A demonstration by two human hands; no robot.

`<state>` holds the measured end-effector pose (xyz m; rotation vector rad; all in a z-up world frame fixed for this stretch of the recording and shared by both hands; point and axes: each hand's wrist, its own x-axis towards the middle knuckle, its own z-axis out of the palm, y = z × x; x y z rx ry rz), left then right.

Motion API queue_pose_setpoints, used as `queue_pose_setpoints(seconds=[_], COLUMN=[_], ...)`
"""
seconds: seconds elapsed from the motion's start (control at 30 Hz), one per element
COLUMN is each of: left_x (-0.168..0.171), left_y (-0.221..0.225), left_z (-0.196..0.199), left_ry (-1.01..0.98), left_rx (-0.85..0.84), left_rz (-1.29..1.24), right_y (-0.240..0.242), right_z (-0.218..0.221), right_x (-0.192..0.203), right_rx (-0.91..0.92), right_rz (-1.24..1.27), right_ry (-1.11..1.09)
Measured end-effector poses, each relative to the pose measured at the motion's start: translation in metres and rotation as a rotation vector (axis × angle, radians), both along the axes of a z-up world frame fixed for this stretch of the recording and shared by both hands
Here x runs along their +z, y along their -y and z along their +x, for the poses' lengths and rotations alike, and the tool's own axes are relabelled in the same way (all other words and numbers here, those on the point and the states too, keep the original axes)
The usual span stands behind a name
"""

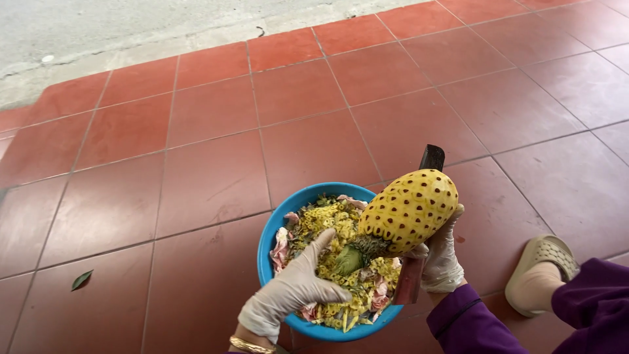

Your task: Peeling a pineapple with a knife over a basin.

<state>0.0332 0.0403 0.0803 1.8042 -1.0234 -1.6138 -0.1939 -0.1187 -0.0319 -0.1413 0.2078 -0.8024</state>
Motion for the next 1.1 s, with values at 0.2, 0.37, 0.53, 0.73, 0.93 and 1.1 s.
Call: queue_pose_setpoints(seconds=[0.2,0.37,0.53,0.73,0.93,1.1], left_x=[0.011,0.068,0.047,0.002,0.001,-0.019], left_y=[0.019,0.037,0.038,0.018,0.009,0.012], left_z=[-0.018,-0.029,-0.044,-0.062,-0.053,-0.046], left_ry=[-0.179,-0.301,-0.371,-0.588,-0.497,-0.322], left_rx=[0.335,0.287,0.075,0.385,0.708,0.75], left_rz=[-0.275,0.02,0.054,-0.068,-0.106,-0.168], right_y=[0.002,0.004,0.006,0.021,-0.004,-0.065], right_z=[-0.01,-0.003,-0.007,-0.011,-0.033,-0.026], right_x=[-0.004,0.033,0.074,0.137,0.186,0.182], right_rx=[-0.032,0.05,0.049,0.159,0.041,0.38], right_rz=[-0.08,-0.16,-0.335,-0.747,-0.698,-0.459], right_ry=[0.041,0.109,-0.172,-0.743,-1.39,-1.351])
